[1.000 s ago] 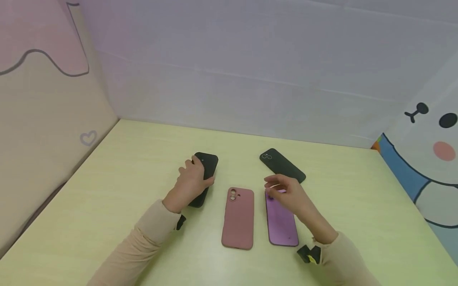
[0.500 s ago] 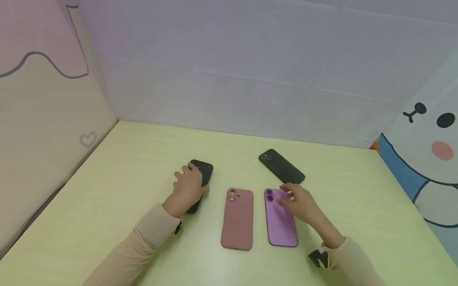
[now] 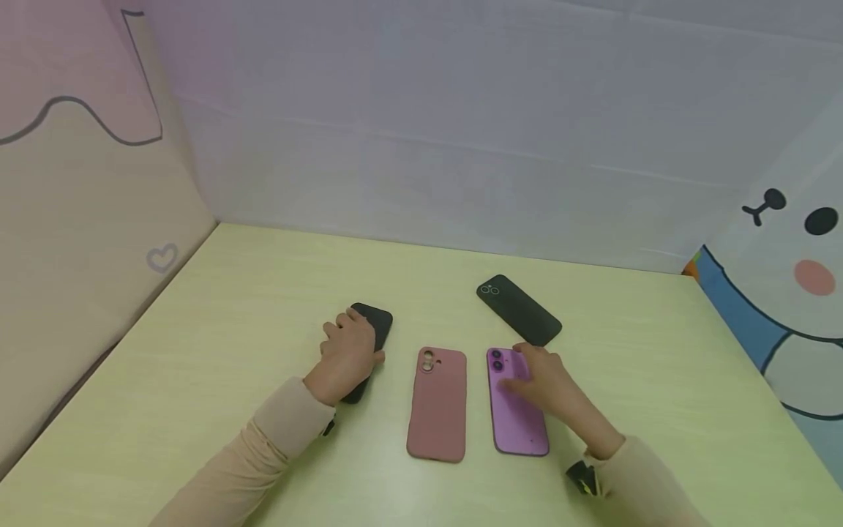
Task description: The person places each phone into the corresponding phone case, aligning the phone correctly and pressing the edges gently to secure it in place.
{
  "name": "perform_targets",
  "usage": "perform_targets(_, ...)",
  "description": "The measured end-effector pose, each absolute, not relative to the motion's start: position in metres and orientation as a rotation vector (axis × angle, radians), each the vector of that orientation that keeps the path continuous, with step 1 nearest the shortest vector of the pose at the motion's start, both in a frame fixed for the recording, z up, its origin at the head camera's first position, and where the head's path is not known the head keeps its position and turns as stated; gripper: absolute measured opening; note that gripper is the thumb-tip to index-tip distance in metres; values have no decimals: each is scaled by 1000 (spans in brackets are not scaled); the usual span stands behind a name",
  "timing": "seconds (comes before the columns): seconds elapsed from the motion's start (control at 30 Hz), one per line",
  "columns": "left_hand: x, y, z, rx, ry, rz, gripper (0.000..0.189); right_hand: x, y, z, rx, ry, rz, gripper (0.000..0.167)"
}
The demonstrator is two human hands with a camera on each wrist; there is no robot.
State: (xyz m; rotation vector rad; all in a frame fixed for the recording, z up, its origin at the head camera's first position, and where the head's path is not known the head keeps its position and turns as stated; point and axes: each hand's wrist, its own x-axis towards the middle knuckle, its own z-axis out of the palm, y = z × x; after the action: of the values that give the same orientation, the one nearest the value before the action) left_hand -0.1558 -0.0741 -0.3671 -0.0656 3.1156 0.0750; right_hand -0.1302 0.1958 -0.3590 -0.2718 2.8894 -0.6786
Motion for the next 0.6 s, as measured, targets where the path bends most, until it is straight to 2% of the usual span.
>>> perform_targets(0.37,-153,-72,-370,-95,3128,25,84,-130,186,-362,-214,2903,-515,72)
perform_targets(0.6,-149,-73,-373,-59,3233,-43,79,-126,183,-362,-205,2915,-527,74)
